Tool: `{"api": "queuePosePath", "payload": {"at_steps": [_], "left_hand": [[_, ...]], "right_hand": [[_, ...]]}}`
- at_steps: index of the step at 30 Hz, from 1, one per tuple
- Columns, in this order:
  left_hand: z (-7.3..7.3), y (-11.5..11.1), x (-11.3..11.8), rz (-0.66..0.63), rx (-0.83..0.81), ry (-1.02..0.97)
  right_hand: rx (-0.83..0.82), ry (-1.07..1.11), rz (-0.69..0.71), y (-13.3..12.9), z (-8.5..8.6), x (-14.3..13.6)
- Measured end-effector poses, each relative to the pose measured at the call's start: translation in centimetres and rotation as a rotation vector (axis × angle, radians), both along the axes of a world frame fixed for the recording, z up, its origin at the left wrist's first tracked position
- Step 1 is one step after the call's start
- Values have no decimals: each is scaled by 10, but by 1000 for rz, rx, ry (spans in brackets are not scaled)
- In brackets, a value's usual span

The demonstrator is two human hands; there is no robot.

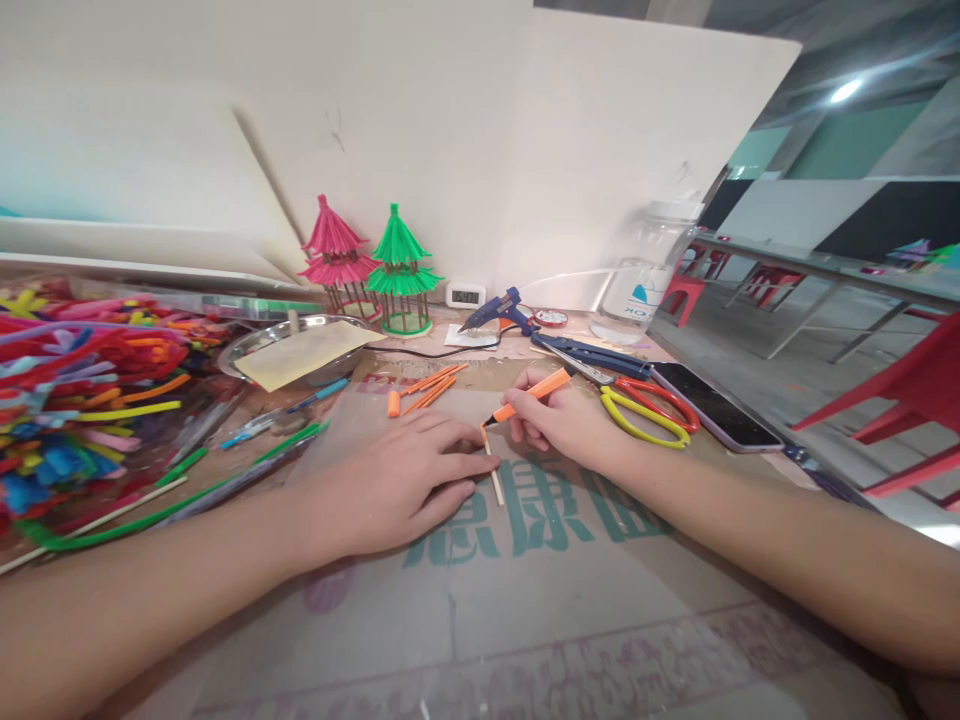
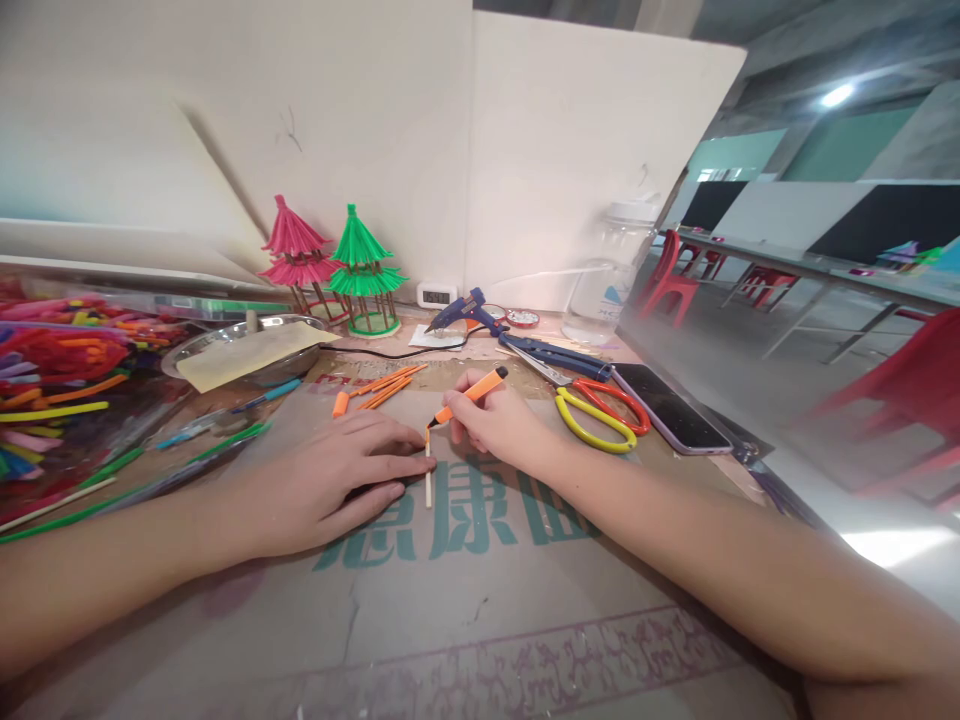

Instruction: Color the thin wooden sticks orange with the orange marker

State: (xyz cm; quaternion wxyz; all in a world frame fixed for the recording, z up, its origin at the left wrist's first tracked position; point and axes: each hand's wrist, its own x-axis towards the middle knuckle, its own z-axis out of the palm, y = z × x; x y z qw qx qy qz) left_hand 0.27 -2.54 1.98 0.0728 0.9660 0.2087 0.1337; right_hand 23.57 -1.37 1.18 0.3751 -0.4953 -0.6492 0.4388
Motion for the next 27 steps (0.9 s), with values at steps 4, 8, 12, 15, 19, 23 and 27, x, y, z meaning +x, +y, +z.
{"api": "queuePosePath", "payload": {"at_steps": [4, 8, 12, 15, 19, 23, 27], "left_hand": [[0, 0, 0, 6, 8, 13], [0, 0, 0, 3, 10, 12], [0, 0, 0, 4, -1, 17], [0, 0, 0, 8, -8, 21], [0, 0, 0, 10, -8, 21], [-1, 0, 0, 7, -19, 18], [0, -1, 0, 26, -25, 21]], "right_hand": [[-27, 8, 20, 0, 0, 1], [-57, 14, 82, 0, 0, 2], [-35, 30, 65, 0, 0, 1], [-34, 23, 51, 0, 1, 1], [-49, 0, 92, -1, 1, 1], [-16, 23, 62, -1, 0, 1], [-11, 23, 51, -1, -1, 0]]}}
